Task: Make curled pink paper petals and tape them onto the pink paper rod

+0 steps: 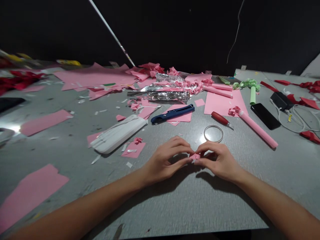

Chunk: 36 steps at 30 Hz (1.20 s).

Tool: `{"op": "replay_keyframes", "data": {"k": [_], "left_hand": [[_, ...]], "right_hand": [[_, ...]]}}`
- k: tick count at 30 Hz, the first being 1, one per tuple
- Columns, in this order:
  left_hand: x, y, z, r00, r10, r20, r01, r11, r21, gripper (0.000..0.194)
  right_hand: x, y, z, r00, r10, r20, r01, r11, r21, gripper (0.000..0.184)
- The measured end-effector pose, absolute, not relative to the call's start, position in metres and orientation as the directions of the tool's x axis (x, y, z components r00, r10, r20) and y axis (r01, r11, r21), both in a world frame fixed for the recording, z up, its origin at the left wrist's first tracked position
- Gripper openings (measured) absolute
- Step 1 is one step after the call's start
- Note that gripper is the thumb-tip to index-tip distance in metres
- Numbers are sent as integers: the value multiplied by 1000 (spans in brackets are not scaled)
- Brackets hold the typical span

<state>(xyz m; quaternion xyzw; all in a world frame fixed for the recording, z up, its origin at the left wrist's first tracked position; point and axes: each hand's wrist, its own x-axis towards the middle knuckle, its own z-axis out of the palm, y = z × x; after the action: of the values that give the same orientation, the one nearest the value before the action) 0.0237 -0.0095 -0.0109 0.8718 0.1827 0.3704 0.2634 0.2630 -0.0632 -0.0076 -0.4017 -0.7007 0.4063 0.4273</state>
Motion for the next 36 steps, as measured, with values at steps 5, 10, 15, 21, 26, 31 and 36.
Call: {"op": "replay_keyframes", "data": {"k": [5, 10, 15, 21, 26, 31, 36], "left_hand": [[26, -13, -9, 660, 523, 539, 116, -780, 615, 4], [26, -17, -8, 650, 559, 515, 136, -752, 644, 1], [26, -19, -8, 628, 548, 553, 134, -776, 616, 7], [24, -16, -9, 637, 495, 590, 164, -836, 524, 11], [25, -18, -9, 642, 503, 579, 202, -840, 504, 10], [25, -20, -7, 658, 488, 574, 244, -858, 451, 11], [24, -18, -6, 647, 552, 526, 215, -794, 569, 9]], "right_hand": [[258, -68, -11, -301, 829, 471, 338, 554, -760, 6], [254, -72, -12, -311, 775, 550, 384, 632, -674, 7], [255, -71, -13, -299, 756, 582, 374, 654, -657, 11], [258, -70, -11, -329, 718, 613, 371, 695, -616, 18], [259, -71, -11, -361, 718, 595, 375, 696, -612, 25], [260, -70, -12, -374, 714, 592, 359, 700, -617, 29], [260, -68, -13, -348, 729, 590, 354, 685, -637, 20]]}}
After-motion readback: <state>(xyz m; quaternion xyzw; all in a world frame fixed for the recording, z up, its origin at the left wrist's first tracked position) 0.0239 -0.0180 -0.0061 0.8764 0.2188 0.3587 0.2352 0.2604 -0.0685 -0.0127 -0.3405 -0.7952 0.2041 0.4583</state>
